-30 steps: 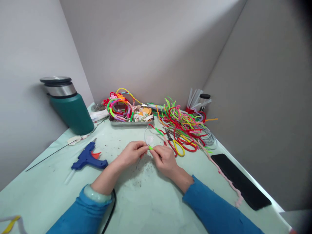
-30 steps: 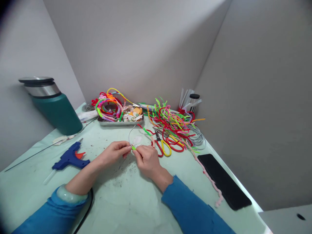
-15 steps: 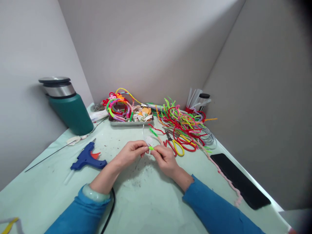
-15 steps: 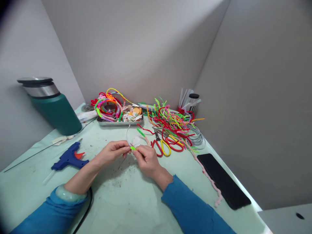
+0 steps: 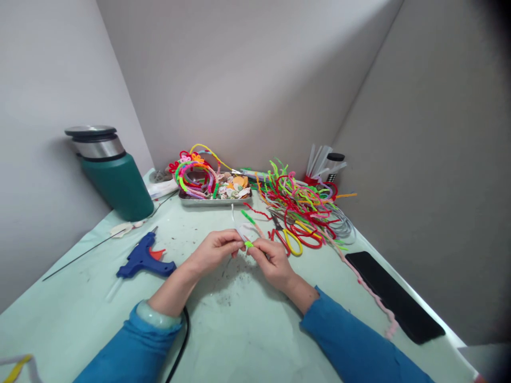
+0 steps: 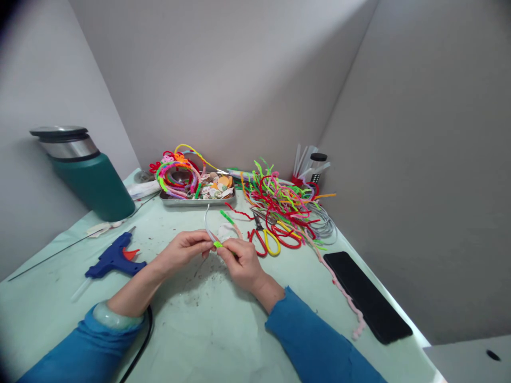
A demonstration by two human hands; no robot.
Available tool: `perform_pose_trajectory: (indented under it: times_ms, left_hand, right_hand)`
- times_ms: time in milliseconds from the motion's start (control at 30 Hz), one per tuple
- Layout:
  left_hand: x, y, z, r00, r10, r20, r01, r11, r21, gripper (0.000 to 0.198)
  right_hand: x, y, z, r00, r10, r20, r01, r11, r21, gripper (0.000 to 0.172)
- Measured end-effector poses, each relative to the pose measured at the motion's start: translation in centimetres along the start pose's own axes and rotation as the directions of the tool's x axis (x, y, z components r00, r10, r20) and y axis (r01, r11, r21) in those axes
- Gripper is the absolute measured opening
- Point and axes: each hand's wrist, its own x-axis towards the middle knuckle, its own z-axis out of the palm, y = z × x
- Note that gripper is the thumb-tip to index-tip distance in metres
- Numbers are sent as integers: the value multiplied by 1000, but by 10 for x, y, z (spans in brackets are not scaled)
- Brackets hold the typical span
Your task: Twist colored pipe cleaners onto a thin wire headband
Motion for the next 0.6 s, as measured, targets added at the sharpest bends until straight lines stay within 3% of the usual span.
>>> perform_pose_trajectory:
  times_ms: [300,600]
  left_hand:
    - [3,0,5,991,-119,-65,109,984,-140,20]
    - [4,-1,5,967,-243,-73,241,970,-40,32]
  right_hand:
    - [0,0,2,1000,-11,-12,10,999,-43,25]
    - [1,1,6,996,7,-88,-20,988,-151,23]
